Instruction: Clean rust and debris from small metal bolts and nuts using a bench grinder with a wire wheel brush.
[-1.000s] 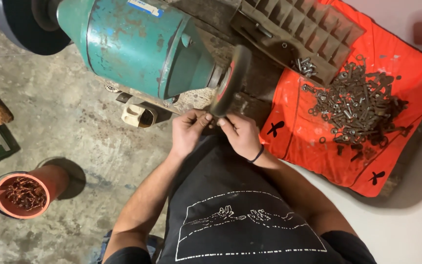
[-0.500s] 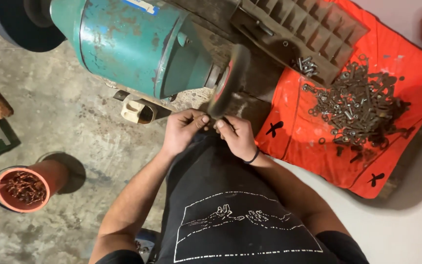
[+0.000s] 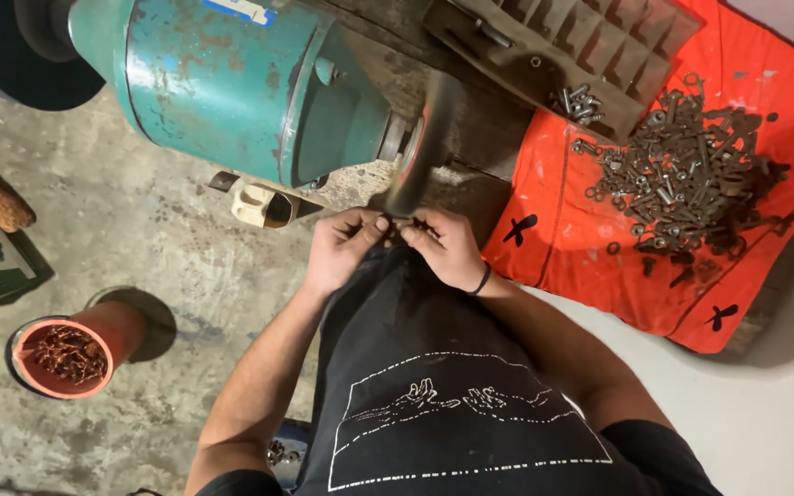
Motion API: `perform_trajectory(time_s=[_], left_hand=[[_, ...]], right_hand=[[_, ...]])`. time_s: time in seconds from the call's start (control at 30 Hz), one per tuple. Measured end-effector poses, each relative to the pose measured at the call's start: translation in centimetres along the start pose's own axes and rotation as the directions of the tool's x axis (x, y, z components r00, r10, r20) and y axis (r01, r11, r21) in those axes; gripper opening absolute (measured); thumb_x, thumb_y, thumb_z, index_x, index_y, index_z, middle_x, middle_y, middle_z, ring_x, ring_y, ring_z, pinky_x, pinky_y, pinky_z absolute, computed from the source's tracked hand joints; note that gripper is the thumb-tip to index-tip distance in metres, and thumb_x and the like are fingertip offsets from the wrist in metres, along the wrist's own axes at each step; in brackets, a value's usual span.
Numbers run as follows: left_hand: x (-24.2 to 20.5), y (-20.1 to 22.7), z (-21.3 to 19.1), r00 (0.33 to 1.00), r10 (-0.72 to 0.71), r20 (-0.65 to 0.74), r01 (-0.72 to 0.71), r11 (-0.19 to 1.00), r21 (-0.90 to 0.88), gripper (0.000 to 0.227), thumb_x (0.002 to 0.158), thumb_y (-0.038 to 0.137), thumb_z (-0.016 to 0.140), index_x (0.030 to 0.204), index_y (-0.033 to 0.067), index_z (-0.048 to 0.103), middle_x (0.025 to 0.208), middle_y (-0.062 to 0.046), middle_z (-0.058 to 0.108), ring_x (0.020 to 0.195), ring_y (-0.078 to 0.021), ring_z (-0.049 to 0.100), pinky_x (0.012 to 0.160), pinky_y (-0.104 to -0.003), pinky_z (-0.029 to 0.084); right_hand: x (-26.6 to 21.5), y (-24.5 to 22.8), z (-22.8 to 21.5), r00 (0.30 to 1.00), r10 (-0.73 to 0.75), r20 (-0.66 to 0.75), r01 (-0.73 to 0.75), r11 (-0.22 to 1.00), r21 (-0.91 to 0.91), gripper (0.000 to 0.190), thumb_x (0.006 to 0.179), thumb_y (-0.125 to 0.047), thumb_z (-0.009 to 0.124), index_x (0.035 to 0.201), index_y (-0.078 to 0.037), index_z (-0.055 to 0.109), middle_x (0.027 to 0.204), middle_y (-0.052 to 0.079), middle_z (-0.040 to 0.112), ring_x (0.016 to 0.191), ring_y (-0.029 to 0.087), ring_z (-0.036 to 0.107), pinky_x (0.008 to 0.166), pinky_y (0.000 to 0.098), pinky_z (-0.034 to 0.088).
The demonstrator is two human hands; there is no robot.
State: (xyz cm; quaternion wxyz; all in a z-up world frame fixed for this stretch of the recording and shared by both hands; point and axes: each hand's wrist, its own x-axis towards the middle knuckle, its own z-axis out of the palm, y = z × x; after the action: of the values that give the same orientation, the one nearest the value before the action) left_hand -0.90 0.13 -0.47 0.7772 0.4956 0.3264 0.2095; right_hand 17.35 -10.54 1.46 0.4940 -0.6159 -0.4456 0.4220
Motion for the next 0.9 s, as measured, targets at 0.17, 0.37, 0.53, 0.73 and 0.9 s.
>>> perform_trajectory(time_s=[0.17, 0.37, 0.53, 0.73, 0.9], left_hand=[[0.1, 0.2, 0.1, 1.000, 0.022, 0.002, -0.022, 0.999, -0.033, 0.021, 0.103, 0.014, 0.066, 0.109, -0.0053, 0.071, 0.090, -0.004, 0.073, 0.082, -0.0082, 0.066, 0.076, -0.024, 0.054], [0.4, -0.1, 0.2, 0.998, 0.051, -0.024, -0.052, 0.997, -0.056, 0.018, 0.102, 0.011, 0.066, 0.109, -0.0053, 0.070, 0.092, -0.004, 0.073, 0.083, -0.0081, 0.065, 0.077, -0.025, 0.055], [0.5, 0.5, 0.7, 0.995, 0.087, -0.052, -0.090, 0.995, -0.051, 0.015, 0.102, 0.008, 0.066, 0.106, -0.0055, 0.070, 0.089, -0.004, 0.072, 0.082, -0.0082, 0.065, 0.076, -0.025, 0.055], [0.9, -0.4, 1.7, 0.994, 0.104, -0.045, -0.106, 0.993, -0.045, 0.012, 0.101, 0.007, 0.066, 0.100, -0.0045, 0.069, 0.085, -0.003, 0.071, 0.080, -0.0080, 0.065, 0.074, -0.024, 0.055], [1.4, -1.9, 2.3, 0.994, 0.105, -0.031, -0.107, 0.992, -0.070, 0.014, 0.102, 0.008, 0.066, 0.095, -0.0041, 0.068, 0.082, -0.003, 0.071, 0.077, -0.0079, 0.064, 0.072, -0.024, 0.054]], right_hand=[[0.2, 0.5, 0.9, 0.991, 0.103, -0.081, -0.099, 0.994, 0.047, 0.014, 0.101, -0.011, 0.067, 0.106, 0.002, 0.071, 0.081, 0.002, 0.069, 0.070, 0.007, 0.063, 0.064, 0.0225, 0.053], [0.2, 0.8, 1.6, 0.981, 0.132, -0.141, -0.127, 0.991, 0.044, 0.012, 0.100, -0.009, 0.067, 0.100, 0.002, 0.073, 0.076, 0.002, 0.069, 0.063, 0.007, 0.062, 0.057, 0.0233, 0.050], [0.1, 1.3, 1.3, 0.982, 0.124, -0.141, -0.122, 0.992, 0.025, 0.012, 0.100, -0.010, 0.067, 0.097, 0.001, 0.072, 0.075, 0.001, 0.068, 0.061, 0.007, 0.062, 0.053, 0.0223, 0.047], [-0.8, 2.0, 0.8, 0.963, 0.214, -0.167, -0.191, 0.972, 0.140, 0.018, 0.104, -0.014, 0.064, 0.099, 0.001, 0.071, 0.075, 0.000, 0.065, 0.058, 0.004, 0.055, 0.049, 0.0196, 0.041], [-1.1, 1.1, 0.4, 0.964, 0.164, -0.208, -0.146, 0.984, 0.101, 0.018, 0.104, -0.015, 0.063, 0.102, 0.002, 0.070, 0.080, -0.001, 0.066, 0.062, 0.004, 0.058, 0.051, 0.0196, 0.043]])
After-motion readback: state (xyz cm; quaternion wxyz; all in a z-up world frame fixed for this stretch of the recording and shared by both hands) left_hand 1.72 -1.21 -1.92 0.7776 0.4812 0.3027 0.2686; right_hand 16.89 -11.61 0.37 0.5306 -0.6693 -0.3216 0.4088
